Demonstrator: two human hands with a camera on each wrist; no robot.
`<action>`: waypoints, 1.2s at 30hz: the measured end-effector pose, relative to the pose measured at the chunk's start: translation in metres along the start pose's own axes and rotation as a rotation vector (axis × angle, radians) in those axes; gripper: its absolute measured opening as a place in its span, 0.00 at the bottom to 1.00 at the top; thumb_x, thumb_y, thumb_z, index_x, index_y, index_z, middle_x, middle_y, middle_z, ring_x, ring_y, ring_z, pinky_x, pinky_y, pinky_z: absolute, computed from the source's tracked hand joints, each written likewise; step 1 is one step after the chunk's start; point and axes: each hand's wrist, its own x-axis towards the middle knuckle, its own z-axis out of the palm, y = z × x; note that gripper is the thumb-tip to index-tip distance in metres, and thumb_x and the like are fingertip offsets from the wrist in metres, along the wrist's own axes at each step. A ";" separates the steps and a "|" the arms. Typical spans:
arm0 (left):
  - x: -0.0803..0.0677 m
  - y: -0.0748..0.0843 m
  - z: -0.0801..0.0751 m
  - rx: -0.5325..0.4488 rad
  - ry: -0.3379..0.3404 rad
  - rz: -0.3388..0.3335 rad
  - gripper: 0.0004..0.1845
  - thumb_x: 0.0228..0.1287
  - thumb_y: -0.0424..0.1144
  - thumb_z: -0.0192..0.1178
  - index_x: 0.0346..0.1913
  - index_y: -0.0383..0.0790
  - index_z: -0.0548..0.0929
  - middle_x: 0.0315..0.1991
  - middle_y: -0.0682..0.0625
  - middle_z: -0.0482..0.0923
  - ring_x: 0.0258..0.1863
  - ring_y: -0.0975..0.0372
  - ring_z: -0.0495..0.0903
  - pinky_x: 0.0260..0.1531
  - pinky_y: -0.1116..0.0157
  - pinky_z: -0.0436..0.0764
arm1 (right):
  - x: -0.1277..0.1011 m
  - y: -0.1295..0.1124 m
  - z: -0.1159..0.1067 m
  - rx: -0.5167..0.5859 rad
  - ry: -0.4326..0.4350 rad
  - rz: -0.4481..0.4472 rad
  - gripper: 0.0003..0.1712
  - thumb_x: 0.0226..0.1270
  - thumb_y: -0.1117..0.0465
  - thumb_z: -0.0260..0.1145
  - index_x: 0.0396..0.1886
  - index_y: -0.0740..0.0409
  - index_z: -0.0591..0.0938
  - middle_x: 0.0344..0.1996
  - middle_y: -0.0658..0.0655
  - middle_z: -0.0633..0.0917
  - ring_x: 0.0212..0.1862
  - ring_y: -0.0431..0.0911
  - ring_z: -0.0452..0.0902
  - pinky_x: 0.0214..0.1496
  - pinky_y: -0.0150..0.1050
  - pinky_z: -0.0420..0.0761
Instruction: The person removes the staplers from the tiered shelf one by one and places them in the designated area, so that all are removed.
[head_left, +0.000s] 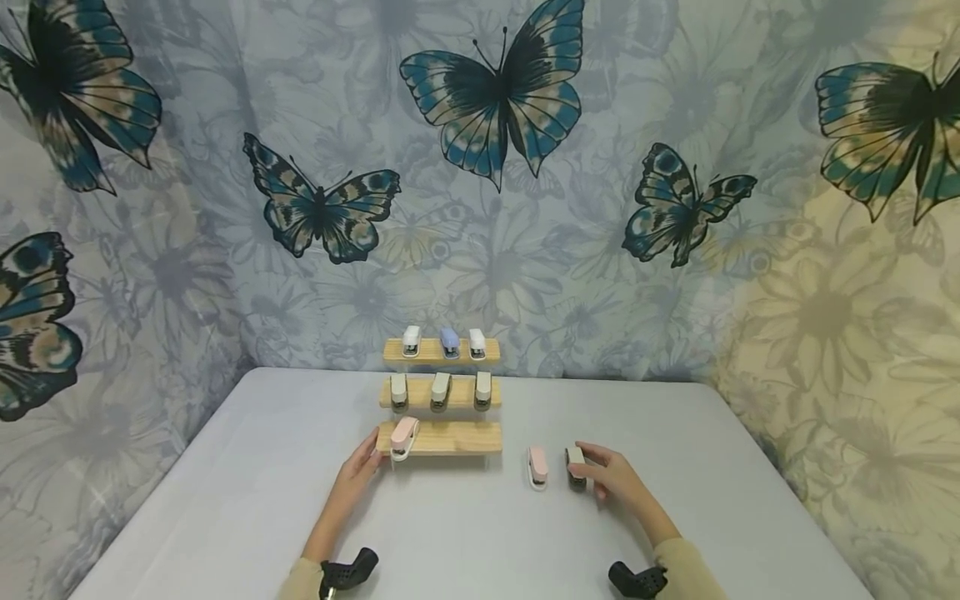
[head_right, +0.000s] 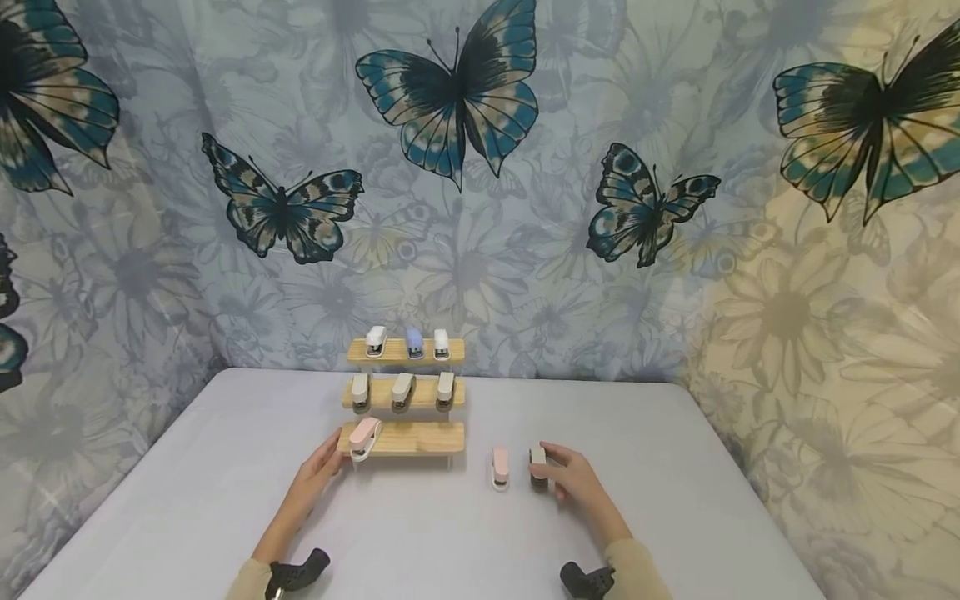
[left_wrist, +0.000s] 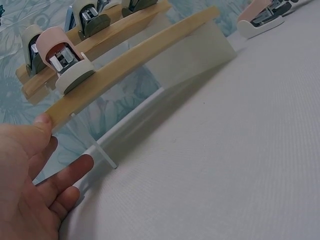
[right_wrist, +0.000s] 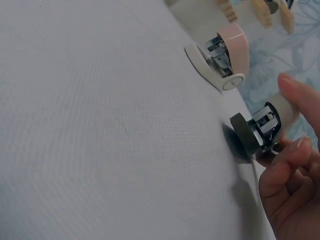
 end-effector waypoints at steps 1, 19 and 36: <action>0.000 0.000 0.001 0.001 0.002 0.009 0.25 0.56 0.45 0.44 0.56 0.42 0.57 0.55 0.47 0.54 0.48 0.55 0.61 0.43 0.58 0.64 | 0.001 0.001 -0.001 -0.013 -0.008 -0.007 0.32 0.44 0.50 0.61 0.51 0.55 0.65 0.43 0.59 0.69 0.08 0.44 0.61 0.15 0.37 0.70; 0.001 0.001 0.001 0.021 0.014 -0.024 0.25 0.55 0.48 0.44 0.56 0.46 0.57 0.55 0.51 0.54 0.50 0.58 0.59 0.44 0.60 0.64 | -0.003 -0.001 -0.012 0.048 -0.171 0.020 0.35 0.46 0.52 0.59 0.55 0.57 0.59 0.12 0.55 0.67 0.08 0.41 0.58 0.13 0.39 0.71; 0.001 -0.001 0.002 0.021 0.020 -0.013 0.26 0.55 0.48 0.44 0.56 0.43 0.57 0.55 0.48 0.53 0.49 0.55 0.60 0.44 0.59 0.64 | -0.006 0.007 -0.007 0.064 -0.128 -0.009 0.35 0.47 0.54 0.59 0.56 0.57 0.57 0.02 0.52 0.64 0.08 0.43 0.62 0.14 0.40 0.70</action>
